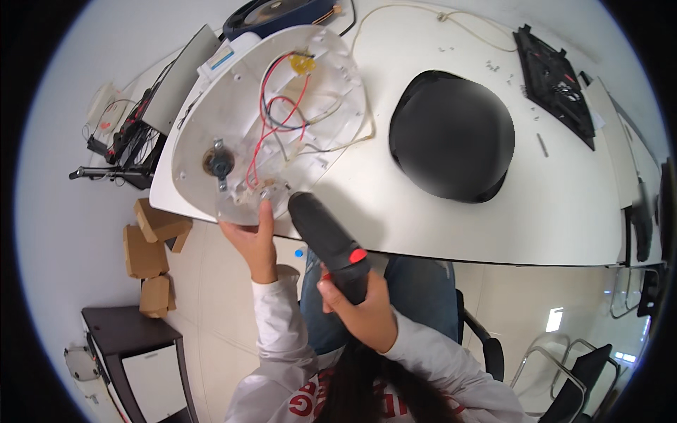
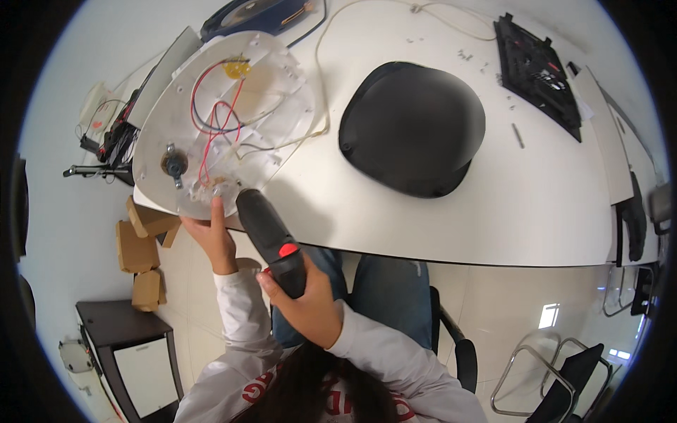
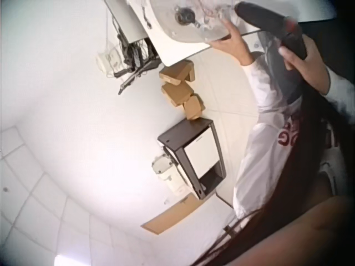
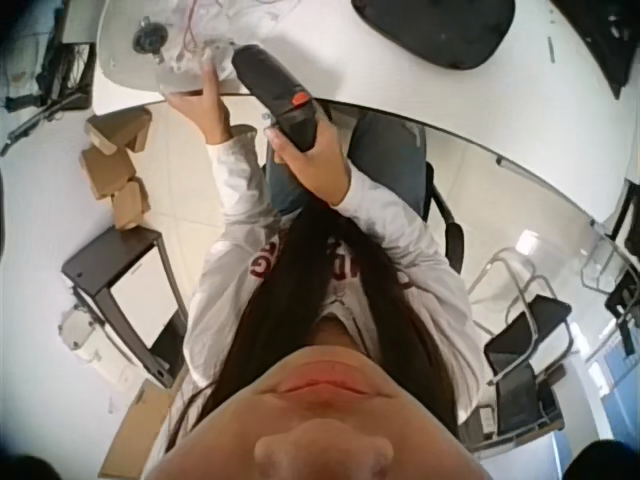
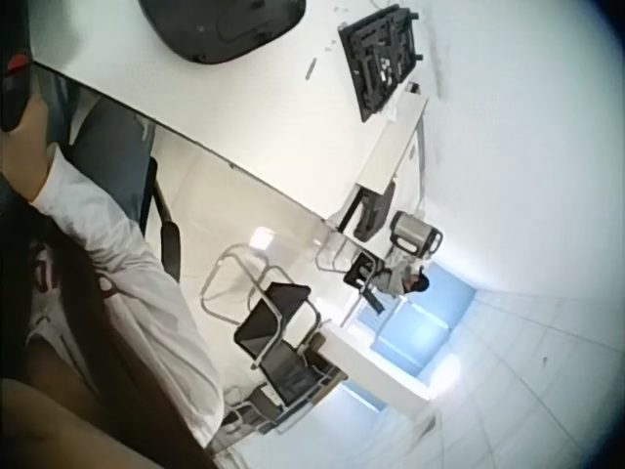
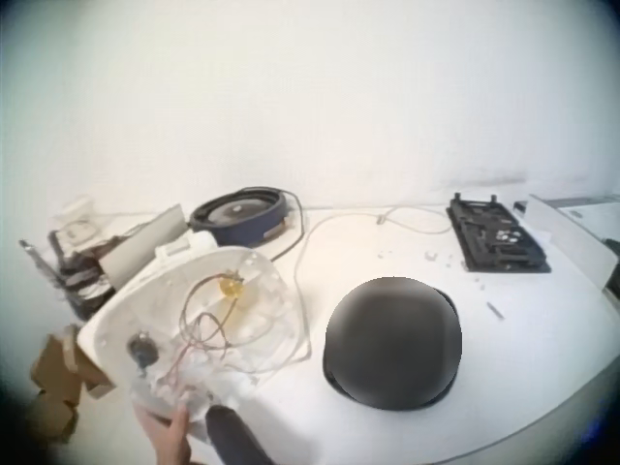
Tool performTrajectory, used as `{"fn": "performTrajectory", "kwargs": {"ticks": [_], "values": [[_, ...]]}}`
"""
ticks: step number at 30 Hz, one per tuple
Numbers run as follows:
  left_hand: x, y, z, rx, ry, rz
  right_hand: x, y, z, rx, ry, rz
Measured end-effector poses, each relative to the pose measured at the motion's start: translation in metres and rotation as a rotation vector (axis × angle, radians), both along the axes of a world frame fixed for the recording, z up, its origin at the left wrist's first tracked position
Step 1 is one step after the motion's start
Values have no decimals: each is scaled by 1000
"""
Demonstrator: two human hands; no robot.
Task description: The person assembles an electronic device by inserting screws into a white plastic housing and tightening them with a cordless screwdriver. They repeatedly pick up screws from the table, position them, and use the tool to secure components inside the housing.
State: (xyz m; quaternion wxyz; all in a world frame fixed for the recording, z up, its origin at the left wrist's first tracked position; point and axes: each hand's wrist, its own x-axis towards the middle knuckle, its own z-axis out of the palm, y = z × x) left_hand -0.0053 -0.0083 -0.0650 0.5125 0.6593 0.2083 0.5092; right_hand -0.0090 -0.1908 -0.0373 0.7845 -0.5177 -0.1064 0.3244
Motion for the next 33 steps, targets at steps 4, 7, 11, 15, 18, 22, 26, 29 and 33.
{"fn": "performTrajectory", "kwargs": {"ticks": [4, 7, 11, 15, 18, 22, 26, 29, 33], "values": [[-8, 8, -15, 21, 118, 81, 7, -12, 12, -59, -90, 29], [-14, 14, -19, 140, 162, 118, 21, -41, 20, -171, -377, 47], [-8, 3, -12, 21, 38, 13, 37, -127, 26, -215, -461, -92], [-7, 2, -15, -16, 23, -2, 74, -184, 42, -571, -636, -513], [-7, 2, -12, -13, 20, 4, 97, -200, 56, -1102, -1055, -503], [-8, 2, -10, -15, 35, -1, 107, -205, 47, -1283, -1157, -469], [-11, 5, -16, -33, 68, 14, 120, -199, 46, -1377, -1261, -429], [-10, 8, -23, 0, 14, 51, 130, -195, 46, -1410, -1274, -388], [-10, 7, -22, 3, 37, 53, 143, -197, 46, -1421, -1284, -318]]}}
